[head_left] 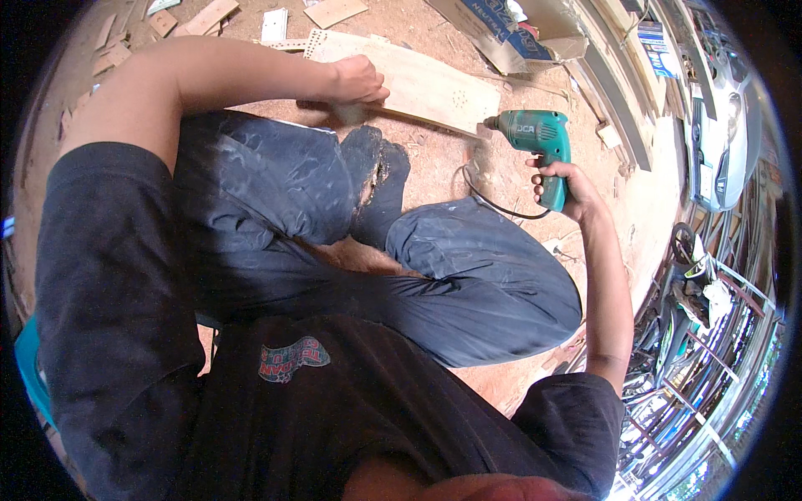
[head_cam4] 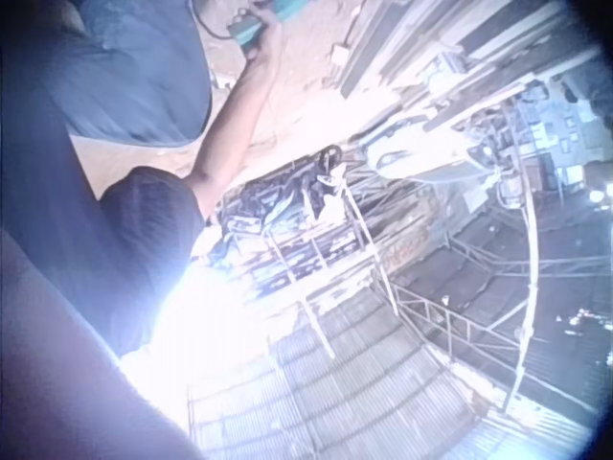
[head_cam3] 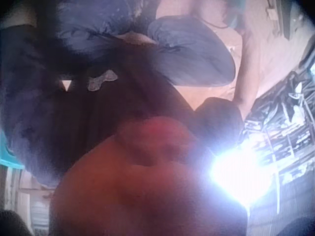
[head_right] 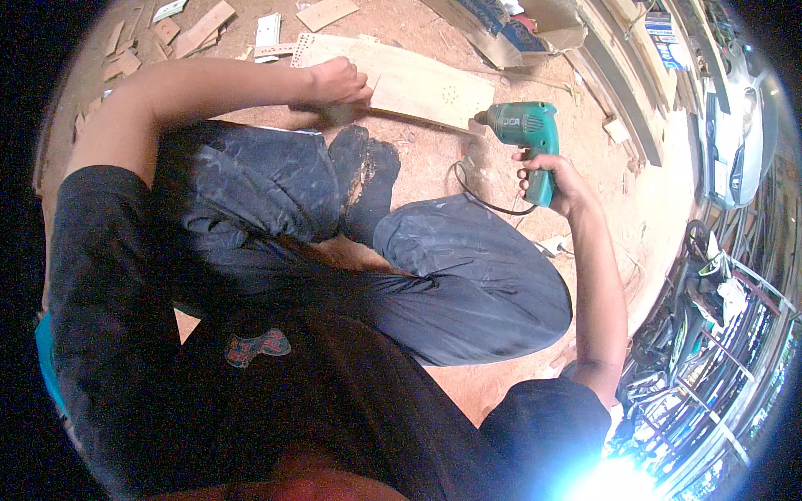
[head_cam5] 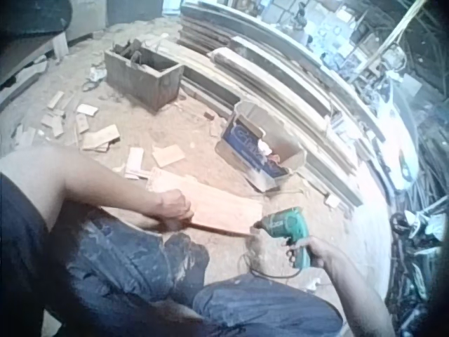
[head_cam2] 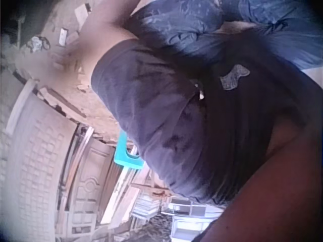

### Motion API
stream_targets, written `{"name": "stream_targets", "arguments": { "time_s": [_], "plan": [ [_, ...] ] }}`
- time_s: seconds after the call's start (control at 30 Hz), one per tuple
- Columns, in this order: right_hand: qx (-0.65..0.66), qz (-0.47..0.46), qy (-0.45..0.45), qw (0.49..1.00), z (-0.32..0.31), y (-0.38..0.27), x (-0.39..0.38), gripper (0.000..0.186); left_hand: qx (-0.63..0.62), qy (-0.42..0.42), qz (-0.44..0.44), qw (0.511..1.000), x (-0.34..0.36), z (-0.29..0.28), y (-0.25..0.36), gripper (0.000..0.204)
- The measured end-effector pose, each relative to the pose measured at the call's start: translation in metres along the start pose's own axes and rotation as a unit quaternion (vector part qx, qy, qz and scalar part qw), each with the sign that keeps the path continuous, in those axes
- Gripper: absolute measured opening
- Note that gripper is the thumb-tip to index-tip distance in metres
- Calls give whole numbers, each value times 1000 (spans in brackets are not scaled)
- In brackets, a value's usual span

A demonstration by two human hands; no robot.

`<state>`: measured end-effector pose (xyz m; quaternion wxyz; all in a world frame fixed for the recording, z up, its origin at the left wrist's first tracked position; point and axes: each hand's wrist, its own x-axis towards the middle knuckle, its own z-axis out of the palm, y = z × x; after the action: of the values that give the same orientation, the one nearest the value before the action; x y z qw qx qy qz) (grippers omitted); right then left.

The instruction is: The person drills holes into a piece of wood using a handheld power drill and wipes the surface with a small cloth.

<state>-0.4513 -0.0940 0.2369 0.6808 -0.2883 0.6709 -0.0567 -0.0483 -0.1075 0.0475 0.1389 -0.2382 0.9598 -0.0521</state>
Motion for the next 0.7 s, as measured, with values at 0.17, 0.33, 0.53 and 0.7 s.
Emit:
{"name": "stream_targets", "arguments": {
  "time_s": [0.17,0.33,0.53,0.7],
  "plan": [
    [1,-1,31,1000,8,23,3,37,-24,-5,14,1000,14,0,-3,29],
    [94,-37,55,993,33,35,8,29,-57,-91,26,994,33,-6,-3,34],
    [90,-45,40,994,24,32,12,30,-41,-51,11,998,51,25,-1,30],
    [52,-67,63,994,30,21,15,33,-42,-63,35,997,60,24,-4,25]
  ]
}}
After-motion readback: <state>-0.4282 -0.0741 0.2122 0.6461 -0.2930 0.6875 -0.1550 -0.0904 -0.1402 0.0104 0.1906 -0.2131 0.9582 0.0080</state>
